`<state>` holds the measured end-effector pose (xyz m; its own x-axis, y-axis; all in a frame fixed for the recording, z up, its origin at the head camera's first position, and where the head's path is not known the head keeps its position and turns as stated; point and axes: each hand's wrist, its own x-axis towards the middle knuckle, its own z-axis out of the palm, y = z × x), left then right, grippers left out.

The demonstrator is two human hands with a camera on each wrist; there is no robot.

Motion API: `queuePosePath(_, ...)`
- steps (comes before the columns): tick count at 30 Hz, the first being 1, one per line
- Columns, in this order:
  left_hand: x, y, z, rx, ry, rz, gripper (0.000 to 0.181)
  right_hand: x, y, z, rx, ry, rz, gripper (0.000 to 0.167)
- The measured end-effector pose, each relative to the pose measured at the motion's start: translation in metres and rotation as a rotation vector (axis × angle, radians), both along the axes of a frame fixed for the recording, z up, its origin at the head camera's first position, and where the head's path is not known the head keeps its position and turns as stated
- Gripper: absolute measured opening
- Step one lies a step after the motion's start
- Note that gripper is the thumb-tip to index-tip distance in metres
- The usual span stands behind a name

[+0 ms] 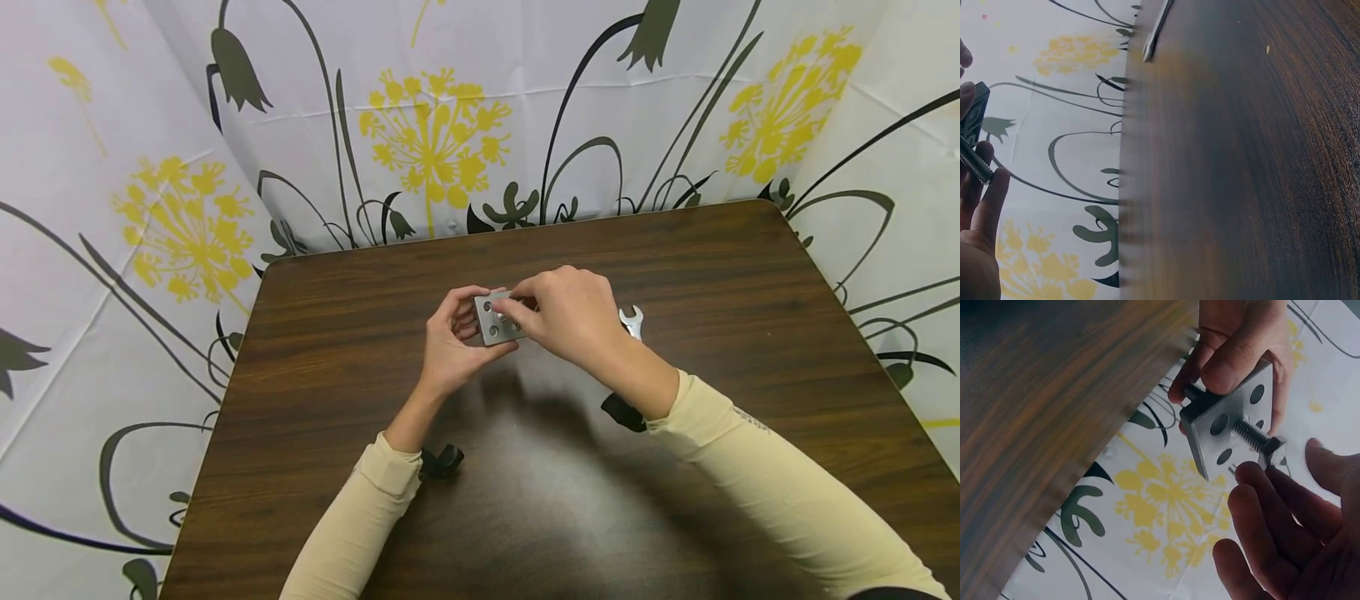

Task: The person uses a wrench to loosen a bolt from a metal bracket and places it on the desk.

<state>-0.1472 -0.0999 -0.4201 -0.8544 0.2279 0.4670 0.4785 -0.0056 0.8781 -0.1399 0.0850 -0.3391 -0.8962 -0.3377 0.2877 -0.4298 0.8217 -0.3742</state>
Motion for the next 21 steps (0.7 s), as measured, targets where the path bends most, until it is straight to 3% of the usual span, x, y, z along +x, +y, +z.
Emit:
queuePosePath(3,-0.0002,0.0004,0.0013,-0.004,0.004,-0.003,0.067,-0.0005,-0.0008,0.0002,0.001,-0.024,0.004,0.025)
queuePosePath(7,-0.0009,0.0010,0.0015,-0.007,0.009,-0.002,0.068,-0.0014,0.0007,-0.0004,0.026,-0.017,0.076,0.017)
queuePosePath(12,-0.0023,0.0017,-0.0003,0.003,0.001,-0.003,0.069,-0.0012,0.0036,-0.0009,0.065,0.021,0.149,0.025)
queuePosePath(21,-0.0025,0.0019,-0.0022,0.010,0.012,-0.014,0.067,-0.0014,0.0037,-0.0008,-0.001,-0.008,0.020,0.027)
